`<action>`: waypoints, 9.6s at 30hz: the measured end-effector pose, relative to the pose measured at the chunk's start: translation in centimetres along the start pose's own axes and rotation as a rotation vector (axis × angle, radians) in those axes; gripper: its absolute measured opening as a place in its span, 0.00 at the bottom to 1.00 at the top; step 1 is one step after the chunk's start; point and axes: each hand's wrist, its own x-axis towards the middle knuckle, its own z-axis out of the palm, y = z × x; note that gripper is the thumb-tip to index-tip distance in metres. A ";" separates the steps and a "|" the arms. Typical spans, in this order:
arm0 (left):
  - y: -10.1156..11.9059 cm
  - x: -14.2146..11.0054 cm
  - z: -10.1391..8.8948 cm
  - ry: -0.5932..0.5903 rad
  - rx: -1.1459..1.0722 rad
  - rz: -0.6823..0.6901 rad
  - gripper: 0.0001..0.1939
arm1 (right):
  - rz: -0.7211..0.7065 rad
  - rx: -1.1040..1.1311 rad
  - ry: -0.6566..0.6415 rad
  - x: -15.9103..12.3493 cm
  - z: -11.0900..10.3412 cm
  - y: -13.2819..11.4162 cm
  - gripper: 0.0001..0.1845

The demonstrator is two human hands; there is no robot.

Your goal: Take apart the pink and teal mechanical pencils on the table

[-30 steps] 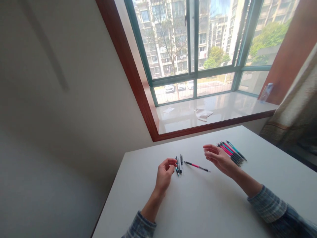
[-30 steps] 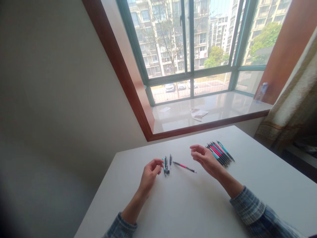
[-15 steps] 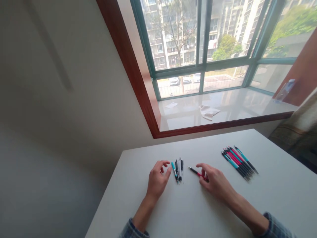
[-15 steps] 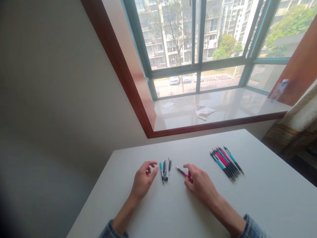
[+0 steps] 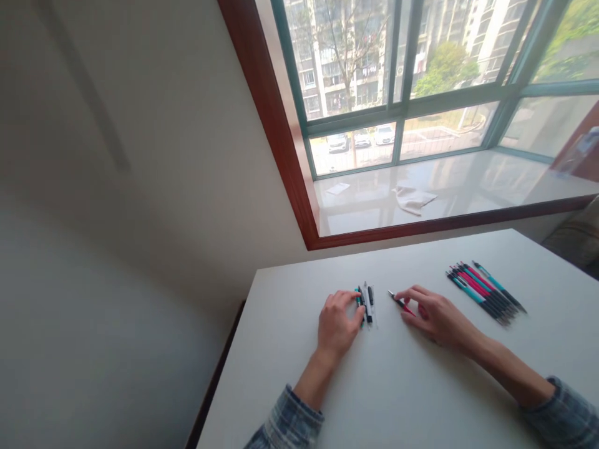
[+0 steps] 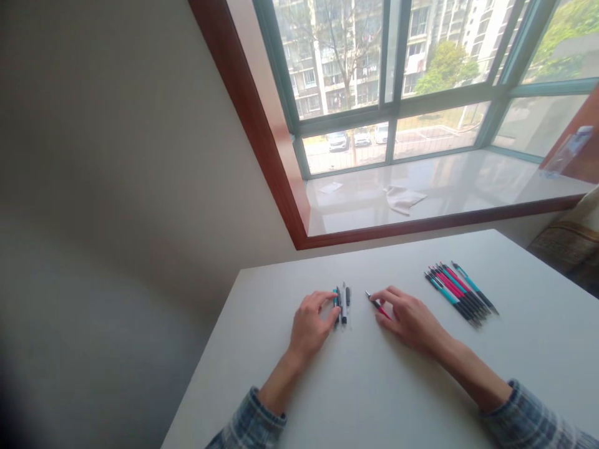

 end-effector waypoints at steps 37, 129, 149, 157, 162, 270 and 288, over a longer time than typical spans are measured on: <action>0.6 1.0 -0.9 -0.051 -0.066 0.037 0.14 | -0.262 -0.155 0.142 2.4 2.4 -4.2 0.08; 1.3 0.7 0.7 0.035 0.142 0.140 0.13 | -0.150 -0.183 0.109 11.1 2.1 -1.1 0.16; 0.8 1.0 1.2 0.064 0.121 0.109 0.11 | -0.179 0.118 0.050 10.1 1.9 -0.5 0.13; 1.3 0.7 0.7 0.037 0.108 0.116 0.12 | -0.195 -0.019 0.114 7.6 -0.1 -0.6 0.07; 1.2 0.5 0.6 0.050 0.105 0.120 0.11 | -0.216 -0.032 0.017 4.5 -0.9 -2.0 0.02; 3.2 -0.9 -1.4 0.121 -0.169 0.216 0.11 | 0.292 1.284 0.240 3.0 -0.6 -1.3 0.14; -0.6 0.7 -0.9 0.438 -0.537 -0.191 0.22 | 0.076 0.502 0.233 7.0 2.3 -0.3 0.26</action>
